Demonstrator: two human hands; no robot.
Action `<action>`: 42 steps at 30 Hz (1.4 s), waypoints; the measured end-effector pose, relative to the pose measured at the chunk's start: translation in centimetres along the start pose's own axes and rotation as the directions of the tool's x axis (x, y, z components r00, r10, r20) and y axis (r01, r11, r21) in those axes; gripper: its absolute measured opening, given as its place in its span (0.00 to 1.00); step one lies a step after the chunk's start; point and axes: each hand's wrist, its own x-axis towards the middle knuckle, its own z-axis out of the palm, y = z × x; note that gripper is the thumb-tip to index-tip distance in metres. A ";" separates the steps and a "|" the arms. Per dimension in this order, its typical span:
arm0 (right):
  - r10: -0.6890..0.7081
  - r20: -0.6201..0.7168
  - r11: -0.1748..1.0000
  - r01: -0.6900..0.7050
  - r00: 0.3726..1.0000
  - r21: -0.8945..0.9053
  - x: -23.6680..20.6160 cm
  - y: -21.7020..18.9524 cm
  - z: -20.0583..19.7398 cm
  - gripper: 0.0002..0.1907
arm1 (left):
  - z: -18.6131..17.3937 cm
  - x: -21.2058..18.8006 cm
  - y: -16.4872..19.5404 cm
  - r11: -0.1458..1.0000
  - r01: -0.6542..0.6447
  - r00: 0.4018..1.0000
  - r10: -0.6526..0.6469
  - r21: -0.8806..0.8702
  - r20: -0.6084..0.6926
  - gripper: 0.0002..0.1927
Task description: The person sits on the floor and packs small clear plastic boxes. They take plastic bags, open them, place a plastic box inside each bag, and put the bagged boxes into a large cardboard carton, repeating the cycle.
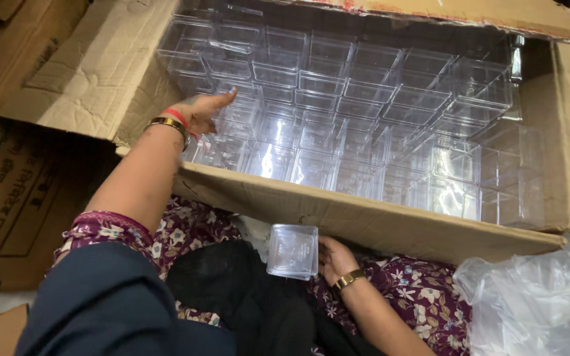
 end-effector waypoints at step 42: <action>-0.425 0.413 0.880 0.475 0.806 -0.021 -14.2 -1.1 7.9 0.44 | 21.7 -26.0 -12.9 0.659 -0.190 0.938 0.340 -0.728 0.062 0.32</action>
